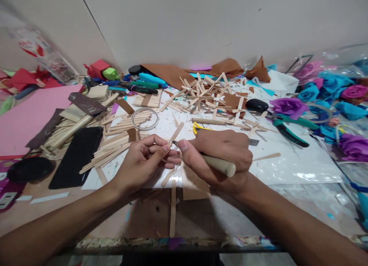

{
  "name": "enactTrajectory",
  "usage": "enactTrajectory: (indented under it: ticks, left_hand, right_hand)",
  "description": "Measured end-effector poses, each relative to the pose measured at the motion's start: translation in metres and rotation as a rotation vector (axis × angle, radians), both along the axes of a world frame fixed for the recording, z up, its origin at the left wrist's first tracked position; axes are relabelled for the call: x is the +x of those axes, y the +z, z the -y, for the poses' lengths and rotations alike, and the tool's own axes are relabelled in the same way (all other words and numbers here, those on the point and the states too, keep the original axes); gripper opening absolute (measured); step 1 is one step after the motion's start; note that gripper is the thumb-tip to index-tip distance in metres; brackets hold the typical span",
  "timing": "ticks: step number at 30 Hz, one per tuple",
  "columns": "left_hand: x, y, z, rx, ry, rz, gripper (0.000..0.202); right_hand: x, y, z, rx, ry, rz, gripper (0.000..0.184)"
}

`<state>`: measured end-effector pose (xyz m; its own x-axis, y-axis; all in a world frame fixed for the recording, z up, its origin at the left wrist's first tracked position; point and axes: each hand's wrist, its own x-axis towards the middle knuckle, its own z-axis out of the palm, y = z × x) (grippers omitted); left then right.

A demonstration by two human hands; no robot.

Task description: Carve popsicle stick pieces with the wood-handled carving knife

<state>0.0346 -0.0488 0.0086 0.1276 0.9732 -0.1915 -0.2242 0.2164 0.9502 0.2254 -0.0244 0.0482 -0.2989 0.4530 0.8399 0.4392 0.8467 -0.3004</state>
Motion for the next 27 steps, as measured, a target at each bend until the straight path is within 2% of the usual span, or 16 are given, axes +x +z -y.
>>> enactTrajectory:
  ticks: [12, 20, 27]
  left_hand:
    - [0.0012, 0.0016, 0.0033, 0.058, -0.01, -0.04, 0.029]
    - [0.0018, 0.0064, 0.002, 0.046, 0.005, -0.029, 0.02]
    - [0.0008, 0.0063, 0.0032, 0.08, -0.016, -0.04, 0.016]
  right_hand:
    - [-0.0011, -0.0032, 0.0049, -0.067, -0.051, -0.052, 0.037]
    - [-0.0011, -0.0028, 0.0043, 0.049, -0.049, 0.011, 0.032]
    - [0.0005, -0.0028, 0.0067, 0.043, -0.084, 0.098, 0.032]
